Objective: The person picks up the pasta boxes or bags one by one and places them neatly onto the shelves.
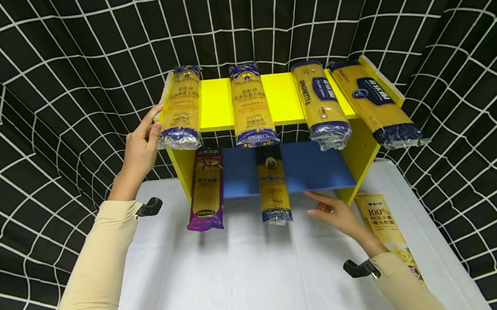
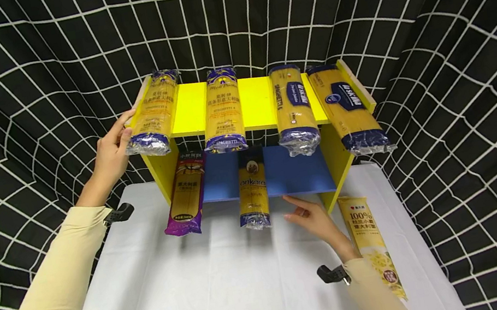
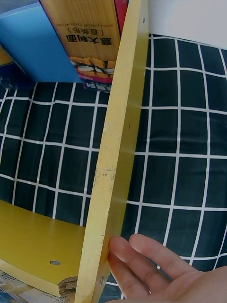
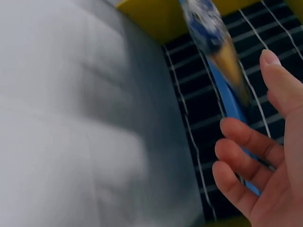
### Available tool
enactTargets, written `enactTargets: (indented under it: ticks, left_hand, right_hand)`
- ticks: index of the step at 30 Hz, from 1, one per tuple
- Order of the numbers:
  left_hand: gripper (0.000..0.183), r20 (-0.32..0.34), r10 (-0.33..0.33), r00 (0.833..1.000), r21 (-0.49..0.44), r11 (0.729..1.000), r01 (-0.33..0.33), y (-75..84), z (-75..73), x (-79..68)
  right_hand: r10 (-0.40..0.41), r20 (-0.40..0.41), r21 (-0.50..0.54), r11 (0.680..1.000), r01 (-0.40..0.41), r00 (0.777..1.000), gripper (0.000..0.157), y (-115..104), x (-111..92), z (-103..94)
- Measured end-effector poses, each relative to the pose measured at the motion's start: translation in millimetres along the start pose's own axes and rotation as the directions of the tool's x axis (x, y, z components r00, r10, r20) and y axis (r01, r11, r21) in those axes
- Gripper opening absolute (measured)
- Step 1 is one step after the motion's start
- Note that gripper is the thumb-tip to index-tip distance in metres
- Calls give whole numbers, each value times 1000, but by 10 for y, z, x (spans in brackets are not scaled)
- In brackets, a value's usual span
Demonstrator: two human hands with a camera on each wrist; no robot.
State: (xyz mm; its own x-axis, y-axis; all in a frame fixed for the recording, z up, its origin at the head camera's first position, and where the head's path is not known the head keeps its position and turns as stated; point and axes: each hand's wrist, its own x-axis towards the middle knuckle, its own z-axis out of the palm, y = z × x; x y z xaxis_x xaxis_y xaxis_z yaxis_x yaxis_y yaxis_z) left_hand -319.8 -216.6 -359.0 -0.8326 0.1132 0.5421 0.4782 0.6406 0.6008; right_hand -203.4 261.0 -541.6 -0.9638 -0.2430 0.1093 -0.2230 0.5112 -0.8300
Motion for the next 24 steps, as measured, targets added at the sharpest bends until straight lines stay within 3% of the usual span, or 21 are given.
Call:
enactTargets:
  ticks: [3, 9, 13, 17, 24]
  left_hand:
    - [44, -2, 3, 1000, -1, 1000, -3, -3, 5, 0]
    - [43, -14, 8, 1000, 10, 1000, -8, 11, 4, 1]
    - [43, -9, 1, 1000, 14, 1000, -1, 15, 0, -3]
    - [43, -6, -2, 1000, 14, 1000, 2, 10, 2, -3]
    - [44, -6, 6, 1000, 6, 1000, -6, 6, 3, 4]
  right_hand:
    - [8, -27, 6, 1000, -7, 1000, 51, 97, -188, -176]
    - [142, -115, -25, 989, -146, 983, 54, 363, -538, -525]
    - [177, -196, -121, 972, -203, 964, 54, 575, -746, -701]
    - [235, -248, -241, 925, -294, 940, 55, 752, -938, -819]
    - [440, -198, -270, 835, -480, 876, 70, 1028, -1190, -908]
